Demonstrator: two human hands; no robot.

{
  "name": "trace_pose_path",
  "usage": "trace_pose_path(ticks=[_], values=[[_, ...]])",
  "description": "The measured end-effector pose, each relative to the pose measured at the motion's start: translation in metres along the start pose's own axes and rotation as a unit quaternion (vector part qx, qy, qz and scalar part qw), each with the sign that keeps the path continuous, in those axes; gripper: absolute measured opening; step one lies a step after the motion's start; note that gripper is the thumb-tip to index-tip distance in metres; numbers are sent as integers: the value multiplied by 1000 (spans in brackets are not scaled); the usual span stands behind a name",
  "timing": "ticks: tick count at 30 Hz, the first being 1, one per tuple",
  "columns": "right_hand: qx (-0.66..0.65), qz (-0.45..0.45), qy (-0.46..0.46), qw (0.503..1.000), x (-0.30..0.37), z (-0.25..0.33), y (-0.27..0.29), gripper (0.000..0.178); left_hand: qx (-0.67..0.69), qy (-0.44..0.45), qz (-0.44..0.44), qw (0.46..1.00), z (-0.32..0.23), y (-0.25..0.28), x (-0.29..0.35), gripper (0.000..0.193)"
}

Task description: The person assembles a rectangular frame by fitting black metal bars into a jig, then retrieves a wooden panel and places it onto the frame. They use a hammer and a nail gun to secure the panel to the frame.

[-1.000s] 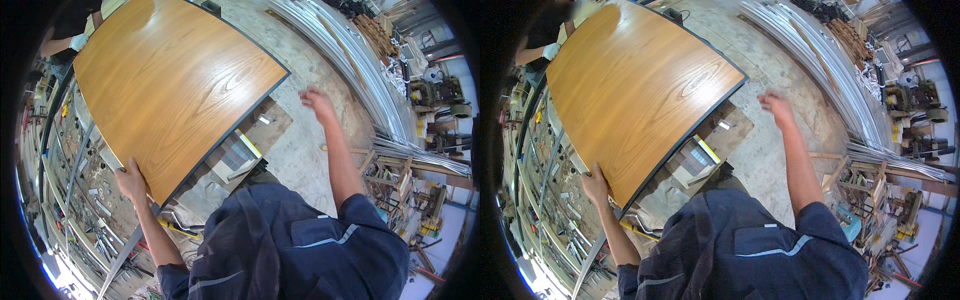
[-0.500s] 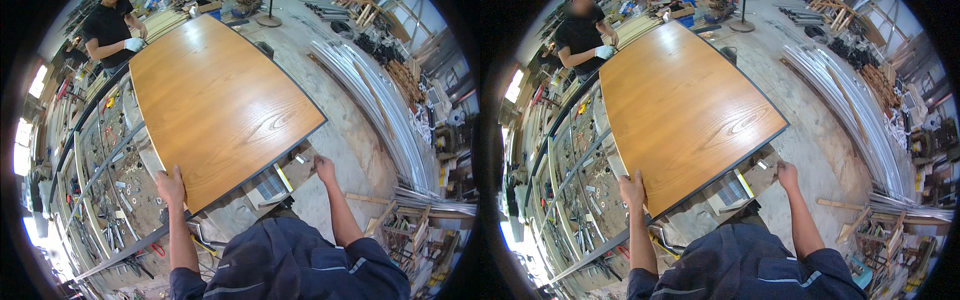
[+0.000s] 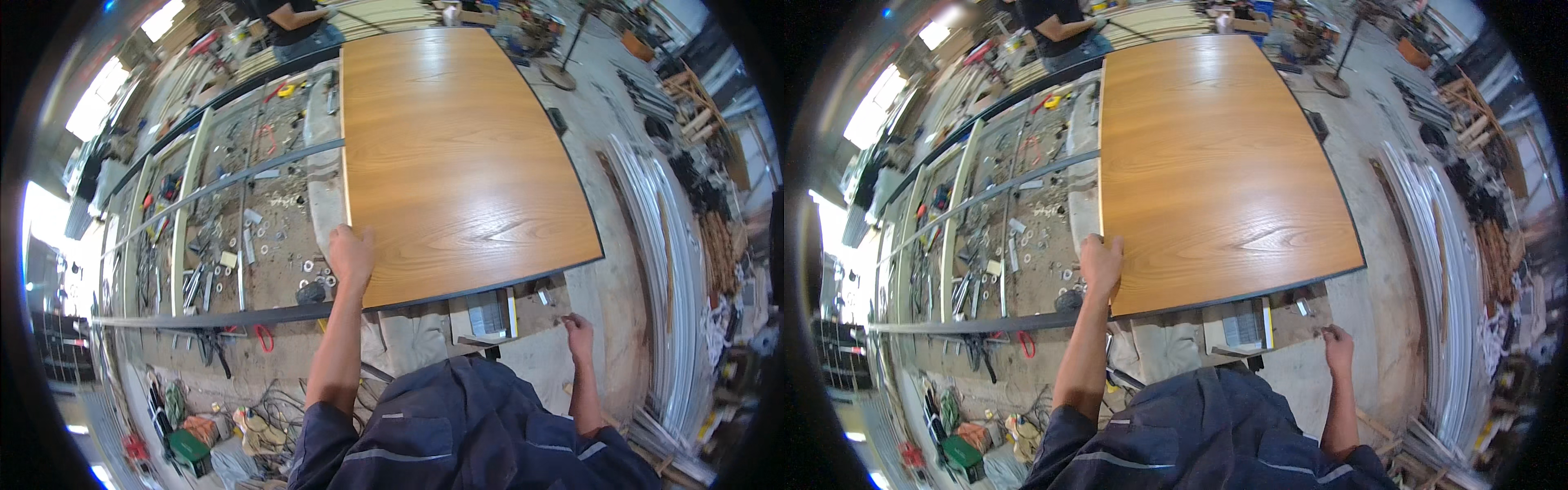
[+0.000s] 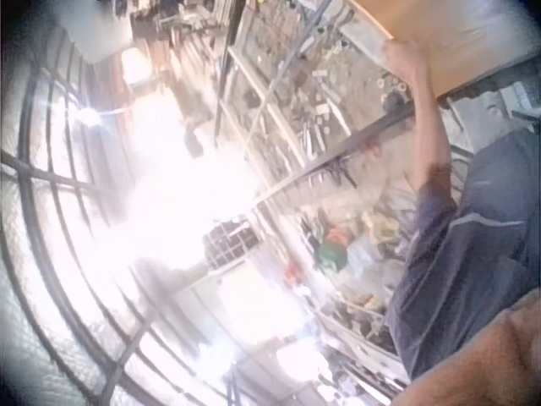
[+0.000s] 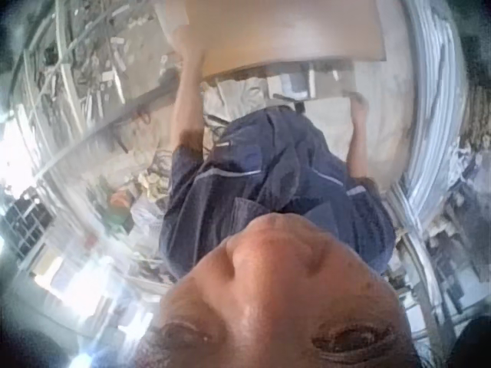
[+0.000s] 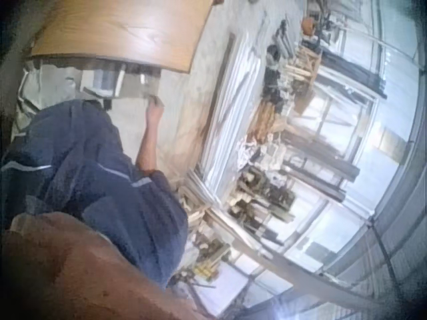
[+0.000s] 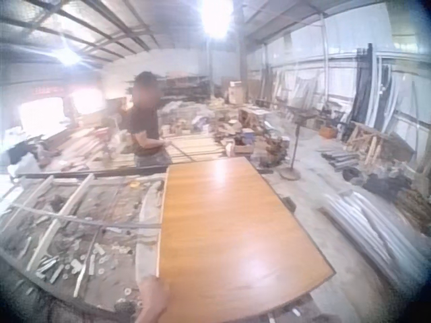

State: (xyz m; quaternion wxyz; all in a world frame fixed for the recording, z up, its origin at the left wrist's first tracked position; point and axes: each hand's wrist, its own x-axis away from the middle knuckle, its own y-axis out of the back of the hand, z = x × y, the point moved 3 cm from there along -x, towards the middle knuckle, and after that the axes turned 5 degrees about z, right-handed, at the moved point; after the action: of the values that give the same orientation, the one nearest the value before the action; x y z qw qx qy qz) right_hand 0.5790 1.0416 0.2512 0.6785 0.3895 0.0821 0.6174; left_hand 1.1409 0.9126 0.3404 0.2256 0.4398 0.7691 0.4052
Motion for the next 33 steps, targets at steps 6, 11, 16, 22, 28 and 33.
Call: trace_pose_path(ticks=[6,11,16,22,28,33], values=[[-312,-29,44,949,-31,75,6,23,-49,32,14,998,-11,-2,0,45],[-260,80,100,957,-20,141,-41,21,-95,37,-8,995,-22,-5,11,40],[-266,250,144,920,16,201,-114,22,-89,6,-29,996,-2,-6,11,35],[-221,384,193,876,85,252,-178,22,186,-111,109,970,17,28,75,43],[-145,315,250,904,120,265,-238,19,306,-183,218,908,85,92,221,41],[-130,186,261,938,147,291,-271,19,339,-58,321,883,249,123,324,35]])
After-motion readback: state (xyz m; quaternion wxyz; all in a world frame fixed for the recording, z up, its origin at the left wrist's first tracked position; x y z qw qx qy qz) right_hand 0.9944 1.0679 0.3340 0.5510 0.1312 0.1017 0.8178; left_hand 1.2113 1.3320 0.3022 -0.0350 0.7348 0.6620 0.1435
